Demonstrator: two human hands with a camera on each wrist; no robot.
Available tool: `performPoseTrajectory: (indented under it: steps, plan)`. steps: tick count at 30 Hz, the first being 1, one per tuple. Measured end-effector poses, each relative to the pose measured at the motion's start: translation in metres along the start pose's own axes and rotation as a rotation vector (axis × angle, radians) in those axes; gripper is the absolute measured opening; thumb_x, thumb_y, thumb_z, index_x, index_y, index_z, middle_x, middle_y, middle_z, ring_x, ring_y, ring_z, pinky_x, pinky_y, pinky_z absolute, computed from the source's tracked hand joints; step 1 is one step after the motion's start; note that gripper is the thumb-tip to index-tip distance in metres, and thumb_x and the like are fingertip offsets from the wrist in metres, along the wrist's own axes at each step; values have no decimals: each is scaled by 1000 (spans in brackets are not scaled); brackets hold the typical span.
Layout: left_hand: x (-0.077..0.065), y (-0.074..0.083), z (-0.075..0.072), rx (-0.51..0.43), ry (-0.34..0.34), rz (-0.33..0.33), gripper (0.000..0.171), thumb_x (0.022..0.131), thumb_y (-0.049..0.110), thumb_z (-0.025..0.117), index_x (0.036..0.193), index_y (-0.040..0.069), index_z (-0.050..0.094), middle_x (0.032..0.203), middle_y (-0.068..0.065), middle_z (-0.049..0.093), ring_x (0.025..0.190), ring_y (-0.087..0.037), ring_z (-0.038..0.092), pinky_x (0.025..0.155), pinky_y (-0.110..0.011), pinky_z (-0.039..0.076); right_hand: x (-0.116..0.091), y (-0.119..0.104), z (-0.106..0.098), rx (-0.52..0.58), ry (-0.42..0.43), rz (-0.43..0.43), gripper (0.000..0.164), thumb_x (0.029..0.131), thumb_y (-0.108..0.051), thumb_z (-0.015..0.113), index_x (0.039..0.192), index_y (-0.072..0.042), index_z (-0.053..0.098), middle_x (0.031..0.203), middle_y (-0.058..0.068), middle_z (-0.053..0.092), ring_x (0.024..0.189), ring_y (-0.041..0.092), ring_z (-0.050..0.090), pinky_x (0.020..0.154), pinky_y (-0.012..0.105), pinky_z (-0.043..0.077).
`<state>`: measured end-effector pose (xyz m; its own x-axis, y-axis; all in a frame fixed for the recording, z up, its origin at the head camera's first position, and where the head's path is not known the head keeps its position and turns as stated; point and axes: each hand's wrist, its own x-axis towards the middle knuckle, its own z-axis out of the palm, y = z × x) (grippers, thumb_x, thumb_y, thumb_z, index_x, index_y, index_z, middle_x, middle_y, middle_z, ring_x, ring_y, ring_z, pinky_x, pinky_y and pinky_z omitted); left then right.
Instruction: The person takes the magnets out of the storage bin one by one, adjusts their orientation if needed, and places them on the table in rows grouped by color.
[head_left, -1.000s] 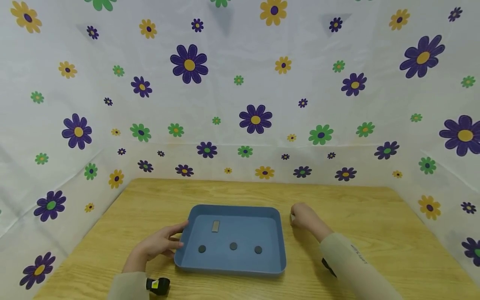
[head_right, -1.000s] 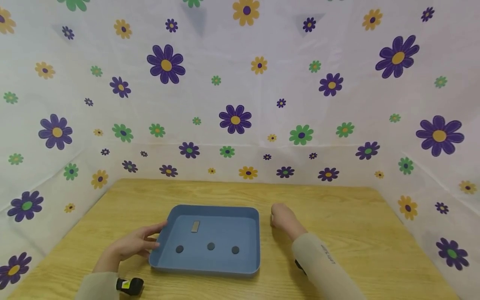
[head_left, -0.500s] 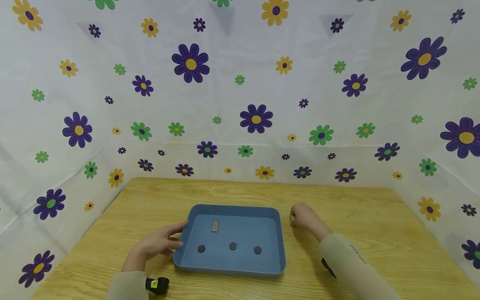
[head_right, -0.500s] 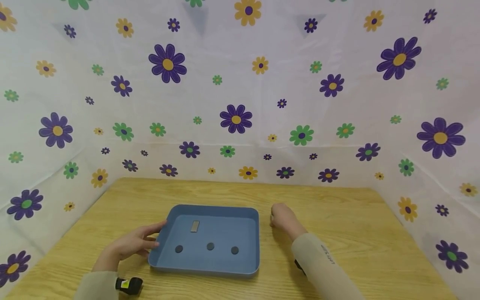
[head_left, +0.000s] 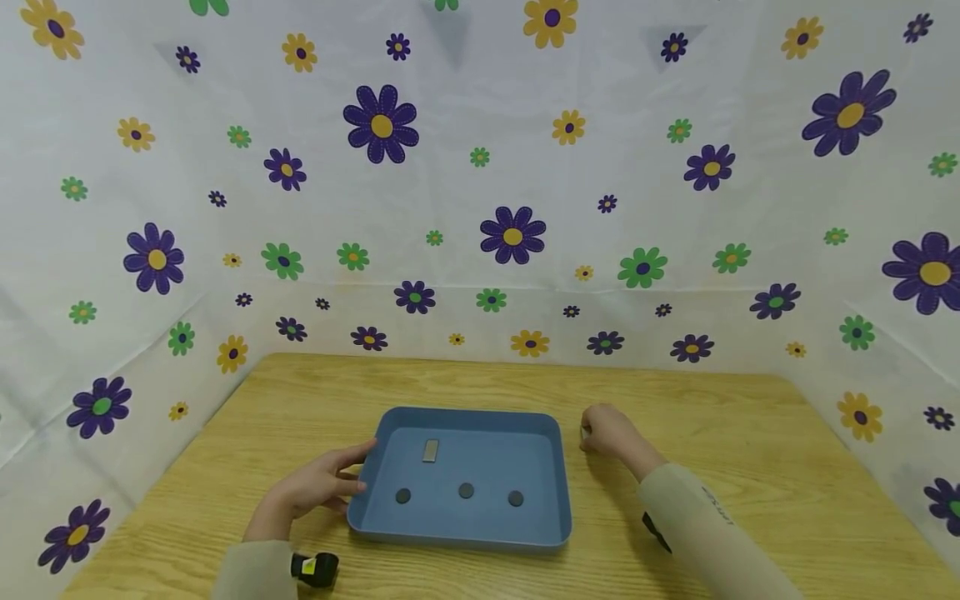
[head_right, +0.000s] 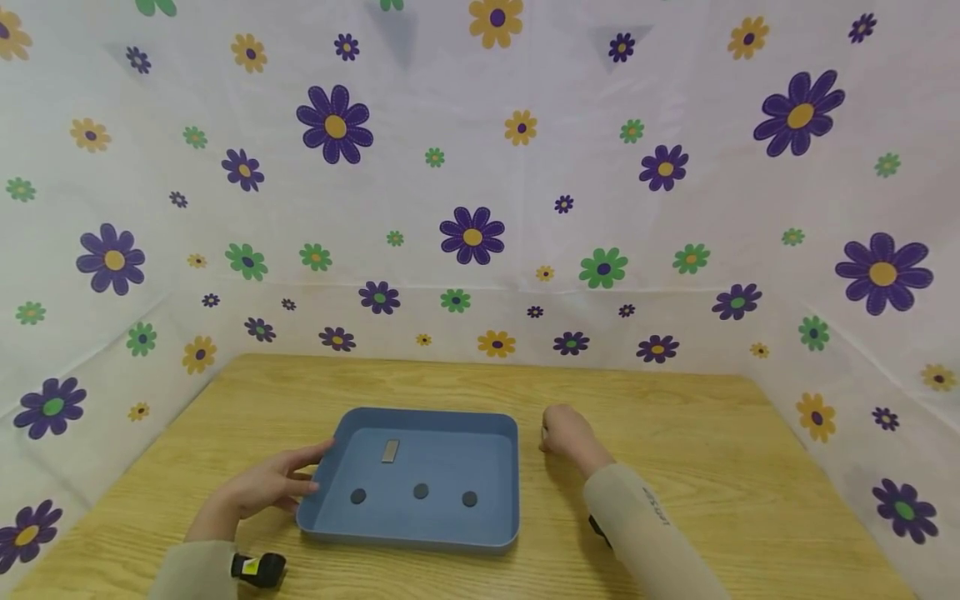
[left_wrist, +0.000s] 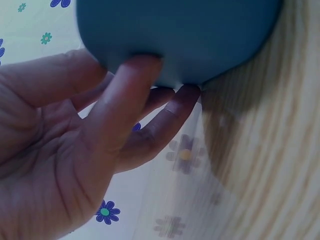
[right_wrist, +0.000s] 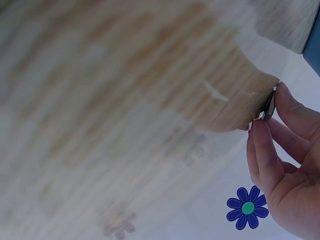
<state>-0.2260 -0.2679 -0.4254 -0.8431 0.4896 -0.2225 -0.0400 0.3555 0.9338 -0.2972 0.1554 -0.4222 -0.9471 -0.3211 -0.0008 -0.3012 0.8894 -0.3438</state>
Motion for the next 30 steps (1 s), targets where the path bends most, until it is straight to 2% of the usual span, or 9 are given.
performPoseTrajectory:
  steps: [7, 13, 20, 23, 26, 30]
  plan:
    - [0, 0, -2, 11, 0, -3, 67, 87, 5, 53, 140, -1, 12, 138, -33, 11, 103, -30, 48, 64, -39, 50, 2, 0, -1, -23, -15, 5, 13, 71, -6, 73, 68, -3, 61, 69, 4, 56, 66, 18, 51, 60, 33, 44]
    - [0, 1, -2, 1, -12, -7, 67, 87, 5, 53, 140, -1, 12, 138, -34, 10, 100, -28, 49, 64, -39, 50, 2, 0, -1, -27, -18, 2, 13, 70, -7, 73, 68, -4, 61, 71, 5, 58, 66, 18, 51, 61, 33, 44]
    - [1, 0, -2, -2, -4, -9, 67, 87, 5, 53, 141, 0, 12, 139, -33, 10, 104, -31, 47, 65, -39, 50, 1, 2, -2, 2, -21, 6, 12, 70, -8, 73, 70, -3, 62, 76, 7, 60, 69, 21, 54, 63, 36, 45]
    - [2, 0, -1, 4, 6, -14, 66, 87, 5, 53, 141, 1, 14, 139, -32, 11, 104, -31, 47, 65, -39, 50, 1, 3, -5, 26, -27, 27, 18, 73, -13, 71, 81, 1, 64, 82, 9, 62, 74, 24, 56, 67, 38, 46]
    - [2, -1, -1, 17, 11, -16, 66, 87, 6, 53, 141, 1, 14, 139, -32, 12, 105, -31, 46, 66, -39, 50, 0, 3, -11, 59, -16, 43, 31, 77, -19, 68, 94, 5, 62, 91, 15, 62, 83, 30, 56, 72, 41, 46]
    - [1, -2, -1, 23, 13, -18, 67, 87, 8, 54, 141, 0, 14, 138, -32, 12, 105, -31, 46, 66, -39, 50, -4, -1, -22, 116, 39, 12, 37, 80, -19, 65, 103, 9, 59, 97, 22, 59, 89, 35, 55, 74, 43, 45]
